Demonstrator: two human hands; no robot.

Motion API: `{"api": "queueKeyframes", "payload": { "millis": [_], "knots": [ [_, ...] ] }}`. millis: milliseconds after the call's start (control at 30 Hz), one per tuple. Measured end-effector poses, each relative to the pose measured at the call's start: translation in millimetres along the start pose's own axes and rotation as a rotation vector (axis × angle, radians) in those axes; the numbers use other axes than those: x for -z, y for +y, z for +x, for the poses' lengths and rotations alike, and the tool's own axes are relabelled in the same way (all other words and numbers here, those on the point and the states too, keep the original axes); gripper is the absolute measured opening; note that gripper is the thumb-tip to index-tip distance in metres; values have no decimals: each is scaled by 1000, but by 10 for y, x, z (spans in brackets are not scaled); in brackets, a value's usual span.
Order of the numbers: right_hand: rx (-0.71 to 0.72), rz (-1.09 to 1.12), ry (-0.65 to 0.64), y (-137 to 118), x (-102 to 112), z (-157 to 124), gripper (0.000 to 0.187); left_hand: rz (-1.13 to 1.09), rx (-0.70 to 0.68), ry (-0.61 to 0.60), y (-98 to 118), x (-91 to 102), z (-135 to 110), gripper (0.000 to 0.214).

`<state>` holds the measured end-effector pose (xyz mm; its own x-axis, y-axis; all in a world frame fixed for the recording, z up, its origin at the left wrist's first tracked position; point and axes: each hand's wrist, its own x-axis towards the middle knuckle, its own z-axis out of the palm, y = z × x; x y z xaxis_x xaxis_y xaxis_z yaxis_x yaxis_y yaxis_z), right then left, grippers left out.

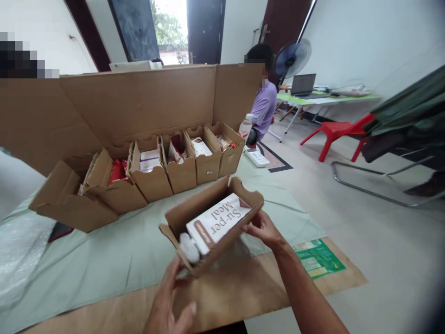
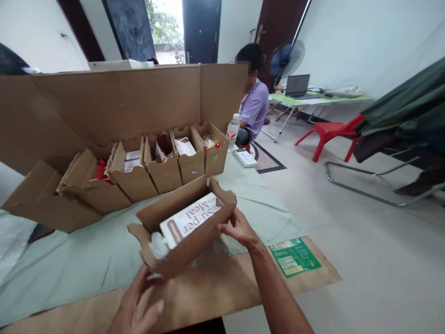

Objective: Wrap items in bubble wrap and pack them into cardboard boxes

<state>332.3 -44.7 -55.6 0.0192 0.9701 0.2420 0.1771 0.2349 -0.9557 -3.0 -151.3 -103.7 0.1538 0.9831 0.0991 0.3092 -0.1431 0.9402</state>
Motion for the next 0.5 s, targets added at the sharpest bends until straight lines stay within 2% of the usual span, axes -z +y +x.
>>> {"api": "queueKeyframes", "payload": {
  "millis": [100,167,233,267,333,400,500],
  "knots": [
    [-33,88,194,-37,80,34,78,13,-14,-125,-68,94,19,33],
    [-84,48,335,-15,56,-78,79,29,25,-78,-57,168,199,41],
    [-121,-10,400,31,-22,-321,75,23,21,-14,0,174,409,63],
    [-119,-34,397,57,-81,-483,73,1,1,-18,43,142,500,73],
    [-77,-69,341,101,-232,-849,71,-73,-28,-113,157,23,625,83],
    [-29,-132,252,122,-410,-1194,78,-169,-13,-241,307,-130,672,80],
    [-95,-221,248,104,-629,-1495,80,-310,20,-390,552,-334,647,70]
  ]
}}
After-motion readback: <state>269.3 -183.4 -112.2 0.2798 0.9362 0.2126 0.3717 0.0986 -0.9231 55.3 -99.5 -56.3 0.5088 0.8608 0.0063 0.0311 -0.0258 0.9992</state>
